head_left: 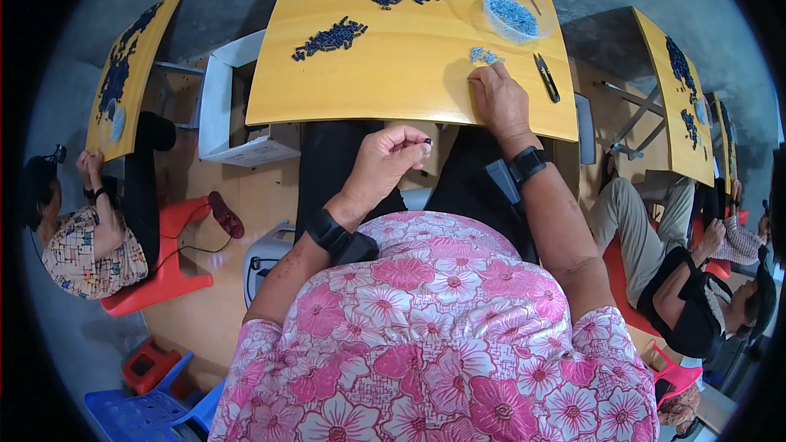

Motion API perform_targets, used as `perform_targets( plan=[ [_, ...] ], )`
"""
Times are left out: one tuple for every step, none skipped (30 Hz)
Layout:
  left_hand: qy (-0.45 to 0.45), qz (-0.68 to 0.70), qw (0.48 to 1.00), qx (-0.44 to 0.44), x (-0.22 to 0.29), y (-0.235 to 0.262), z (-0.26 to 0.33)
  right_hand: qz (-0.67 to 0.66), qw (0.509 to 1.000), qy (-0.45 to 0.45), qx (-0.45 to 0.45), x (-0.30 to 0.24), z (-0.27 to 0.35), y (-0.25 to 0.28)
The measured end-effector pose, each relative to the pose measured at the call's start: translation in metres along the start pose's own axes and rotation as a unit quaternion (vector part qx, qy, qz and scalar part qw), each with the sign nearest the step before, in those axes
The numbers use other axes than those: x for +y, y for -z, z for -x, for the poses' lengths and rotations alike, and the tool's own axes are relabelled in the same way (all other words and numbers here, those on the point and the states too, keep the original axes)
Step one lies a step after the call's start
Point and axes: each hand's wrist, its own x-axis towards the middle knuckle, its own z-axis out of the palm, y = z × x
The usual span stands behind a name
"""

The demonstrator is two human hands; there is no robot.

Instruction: The person is seen assembling small rubber and plastic components onto a table.

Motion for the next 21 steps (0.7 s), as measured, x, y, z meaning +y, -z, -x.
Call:
perform_targets(
  plan=[
    [-0.004, -0.006, 1.000, -0.002, 0.000, 0.000, 0.000, -0.001, 1.000, 0.002, -0.002, 0.000, 0.000, -0.001],
    [-0.009, -0.012, 1.000, -0.003, 0.000, 0.001, 0.000, 0.000, 1.000, -0.004, -0.010, -0.001, 0.000, 0.000],
    [-0.008, -0.012, 1.000, 0.001, 0.001, 0.001, 0.000, 0.001, 1.000, -0.009, -0.019, -0.002, 0.000, 0.001],
    [-0.013, -0.010, 1.000, 0.000, 0.001, 0.001, 0.000, -0.001, 1.000, -0.007, -0.021, -0.003, 0.001, 0.003],
    [-0.017, -0.008, 1.000, -0.002, 0.002, 0.001, 0.000, -0.078, 0.997, 0.018, -0.008, -0.008, 0.006, 0.006],
    [-0.020, -0.008, 1.000, -0.001, 0.003, 0.001, 0.000, -0.155, 0.987, 0.041, 0.006, -0.012, 0.011, 0.009],
    [-0.018, -0.008, 1.000, 0.002, 0.005, 0.001, 0.000, -0.157, 0.987, 0.042, 0.003, -0.017, 0.017, 0.013],
    [-0.027, -0.009, 1.000, -0.001, 0.008, 0.000, 0.000, -0.204, 0.977, 0.055, -0.013, -0.029, 0.022, 0.023],
    [-0.036, -0.011, 0.999, -0.003, 0.010, 0.002, 0.001, -0.252, 0.965, 0.070, -0.029, -0.042, 0.027, 0.034],
    [-0.038, -0.025, 0.999, -0.003, 0.013, 0.003, 0.003, -0.243, 0.964, 0.094, -0.048, -0.057, 0.030, 0.050],
    [-0.037, -0.025, 0.999, -0.004, 0.014, 0.003, 0.004, -0.243, 0.964, 0.093, -0.048, -0.064, 0.035, 0.056],
    [-0.039, -0.039, 0.998, -0.007, 0.016, 0.003, 0.005, -0.270, 0.956, 0.094, -0.063, -0.069, 0.039, 0.060],
    [-0.042, -0.054, 0.998, -0.010, 0.017, 0.002, 0.006, -0.297, 0.947, 0.095, -0.079, -0.073, 0.042, 0.063],
    [-0.043, -0.054, 0.998, -0.013, 0.019, 0.001, 0.006, -0.300, 0.946, 0.092, -0.082, -0.075, 0.044, 0.068],
    [-0.045, -0.067, 0.997, -0.015, 0.022, 0.000, 0.006, -0.298, 0.947, 0.092, -0.080, -0.076, 0.045, 0.073],
    [-0.048, -0.079, 0.996, -0.018, 0.024, -0.001, 0.007, -0.299, 0.946, 0.100, -0.076, -0.077, 0.046, 0.078],
    [-0.050, -0.080, 0.995, -0.020, 0.025, -0.002, 0.007, -0.300, 0.945, 0.108, -0.072, -0.077, 0.046, 0.081],
    [-0.055, -0.094, 0.994, -0.018, 0.027, -0.003, 0.007, -0.299, 0.946, 0.109, -0.070, -0.077, 0.047, 0.082],
    [-0.060, -0.109, 0.992, -0.017, 0.028, -0.004, 0.008, -0.283, 0.949, 0.114, -0.076, -0.077, 0.047, 0.083],
    [-0.061, -0.110, 0.992, -0.017, 0.030, -0.004, 0.008, -0.268, 0.952, 0.120, -0.082, -0.077, 0.047, 0.084],
    [-0.068, -0.123, 0.990, -0.017, 0.032, -0.005, 0.009, -0.268, 0.952, 0.120, -0.081, -0.077, 0.048, 0.085]
  ],
)
